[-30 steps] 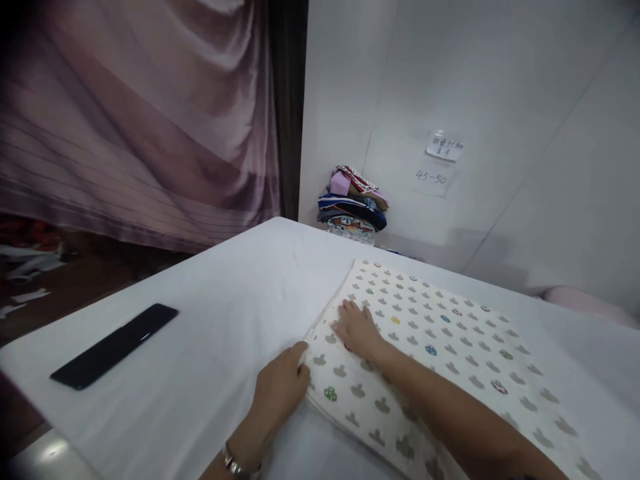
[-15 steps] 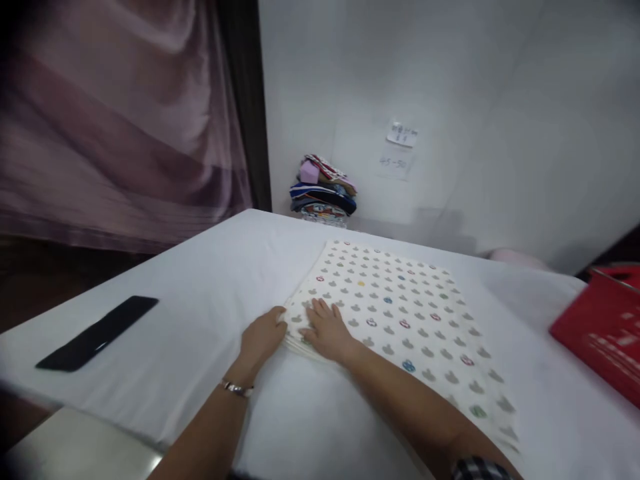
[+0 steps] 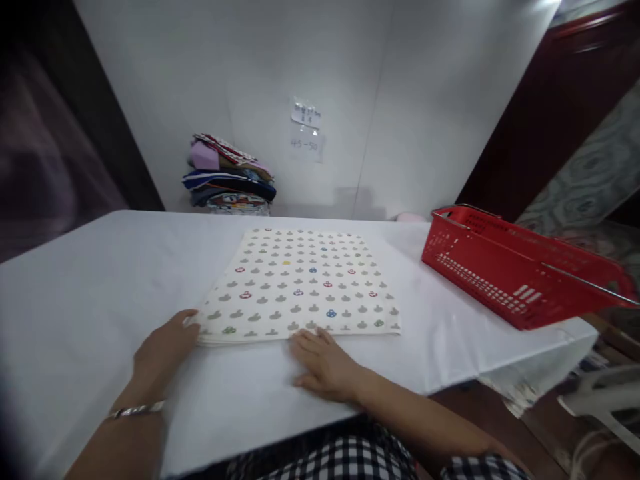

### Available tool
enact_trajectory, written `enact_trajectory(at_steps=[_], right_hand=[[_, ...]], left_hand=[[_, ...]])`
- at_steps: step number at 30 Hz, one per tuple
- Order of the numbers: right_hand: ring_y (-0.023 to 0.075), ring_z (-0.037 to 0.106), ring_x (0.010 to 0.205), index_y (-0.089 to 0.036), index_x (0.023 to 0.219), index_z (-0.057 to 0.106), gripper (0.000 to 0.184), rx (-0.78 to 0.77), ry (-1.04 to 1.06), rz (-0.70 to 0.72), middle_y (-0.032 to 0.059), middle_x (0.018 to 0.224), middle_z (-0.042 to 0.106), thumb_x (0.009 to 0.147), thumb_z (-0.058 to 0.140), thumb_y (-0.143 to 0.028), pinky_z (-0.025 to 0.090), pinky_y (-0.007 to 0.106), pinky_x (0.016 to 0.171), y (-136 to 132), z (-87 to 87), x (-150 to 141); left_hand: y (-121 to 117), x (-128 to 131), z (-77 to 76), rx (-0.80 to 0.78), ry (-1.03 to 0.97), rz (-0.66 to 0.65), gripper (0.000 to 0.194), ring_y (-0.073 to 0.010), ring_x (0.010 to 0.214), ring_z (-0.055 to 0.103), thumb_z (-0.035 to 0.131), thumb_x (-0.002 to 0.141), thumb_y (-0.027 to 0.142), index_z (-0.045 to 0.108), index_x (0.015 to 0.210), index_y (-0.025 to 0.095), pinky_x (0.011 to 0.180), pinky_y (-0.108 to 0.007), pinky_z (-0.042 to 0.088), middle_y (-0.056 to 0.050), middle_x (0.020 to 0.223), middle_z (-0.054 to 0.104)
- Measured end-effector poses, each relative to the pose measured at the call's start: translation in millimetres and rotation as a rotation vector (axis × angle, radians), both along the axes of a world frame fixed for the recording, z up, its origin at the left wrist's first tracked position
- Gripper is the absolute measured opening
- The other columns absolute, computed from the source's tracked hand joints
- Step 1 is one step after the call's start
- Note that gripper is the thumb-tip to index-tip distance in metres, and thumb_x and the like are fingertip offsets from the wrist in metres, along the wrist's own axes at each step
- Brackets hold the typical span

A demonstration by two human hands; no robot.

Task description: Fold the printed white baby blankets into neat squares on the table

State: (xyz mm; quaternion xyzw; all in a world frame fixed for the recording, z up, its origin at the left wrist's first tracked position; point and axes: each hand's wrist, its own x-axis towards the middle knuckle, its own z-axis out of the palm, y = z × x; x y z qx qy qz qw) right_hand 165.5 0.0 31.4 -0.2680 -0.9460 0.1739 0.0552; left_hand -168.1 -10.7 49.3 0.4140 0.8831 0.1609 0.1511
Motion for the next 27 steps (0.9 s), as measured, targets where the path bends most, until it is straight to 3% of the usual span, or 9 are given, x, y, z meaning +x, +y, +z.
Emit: enact_trajectory(at_steps=[2,6,8,10,13,16,18,20,27], right_hand=[[0.0222,0.023,0.137,-0.023,0.139,0.036,0.054,0.061,0.073,-0.191,0.0057,0.147,0.033,0.091,0.038,-0.046,0.011,0.047,0.113,5,0.6,44],[0.0262,0.043,0.124,-0.018,0.127,0.052,0.044,0.147,0.302,-0.822,0.0113,0.135,0.049,0.088,0.043,-0.038,0.034,0.045,0.103,28,-3.7,129],[0.0244,0.057,0.106,-0.016,0.127,0.050,0.046,-0.007,0.379,-1.083,0.0125,0.125,0.057,0.086,0.047,-0.035,0.048,0.040,0.088,38,-5.8,158],[0.0192,0.062,0.084,-0.014,0.130,0.044,0.049,-0.239,0.456,-1.238,0.0108,0.107,0.064,0.085,0.050,-0.032,0.053,0.032,0.068,45,-5.7,172],[0.0135,0.059,0.062,-0.011,0.130,0.041,0.051,-0.524,0.573,-1.290,0.0039,0.075,0.064,0.084,0.053,-0.030,0.050,0.024,0.050,51,-1.4,173],[0.0114,0.056,0.050,-0.011,0.111,0.053,0.036,-0.671,0.587,-1.255,-0.0021,0.055,0.056,0.083,0.058,-0.032,0.047,0.022,0.045,55,4.6,166],[0.0108,0.055,0.046,-0.013,0.091,0.057,0.024,-0.731,0.557,-1.243,-0.0028,0.050,0.053,0.081,0.061,-0.035,0.043,0.019,0.041,57,8.1,164],[0.0103,0.055,0.045,-0.015,0.076,0.055,0.026,-0.785,0.531,-1.224,-0.0023,0.049,0.053,0.081,0.061,-0.040,0.037,0.017,0.037,58,11.1,164],[0.0055,0.043,0.038,-0.015,0.065,0.050,0.040,-1.215,0.597,-1.131,-0.0023,0.050,0.050,0.089,0.046,-0.047,0.024,0.015,0.031,65,9.2,172]], left_hand=[[1,1,3.0,-0.068,0.010,-0.004,0.048,-0.0309,0.094,0.060,0.040,0.079,0.034,0.049,0.125,0.025,0.074,-0.039,0.045,-0.011,0.105,0.064],[3,-1,2.0,-0.119,0.014,0.017,0.045,-0.0241,0.093,0.058,0.034,0.083,0.036,0.040,0.127,0.029,0.071,-0.030,0.042,-0.003,0.108,0.063],[5,-2,-1.1,-0.126,0.021,0.030,0.044,-0.0225,0.094,0.057,0.032,0.084,0.038,0.039,0.127,0.029,0.070,-0.028,0.040,-0.002,0.111,0.061],[6,-2,-3.9,-0.117,0.026,0.040,0.043,-0.0218,0.094,0.056,0.030,0.085,0.039,0.039,0.126,0.029,0.070,-0.027,0.039,-0.001,0.111,0.061],[5,0,-5.5,-0.072,0.038,0.058,0.041,-0.0211,0.094,0.055,0.031,0.085,0.039,0.041,0.124,0.029,0.069,-0.026,0.038,0.000,0.112,0.060],[4,3,-4.7,-0.042,0.033,0.083,0.040,-0.0206,0.094,0.055,0.033,0.085,0.039,0.044,0.122,0.029,0.070,-0.026,0.039,0.000,0.112,0.060],[4,4,-4.1,-0.040,0.026,0.090,0.041,-0.0202,0.094,0.055,0.033,0.084,0.039,0.044,0.122,0.029,0.072,-0.026,0.040,0.001,0.111,0.060],[5,5,-3.9,-0.048,0.023,0.091,0.042,-0.0203,0.095,0.055,0.033,0.084,0.040,0.044,0.123,0.029,0.074,-0.027,0.040,0.001,0.111,0.060],[2,2,-2.4,0.002,-0.027,0.056,0.044,-0.0250,0.094,0.058,0.037,0.081,0.038,0.048,0.122,0.025,0.074,-0.032,0.043,-0.004,0.103,0.063]])
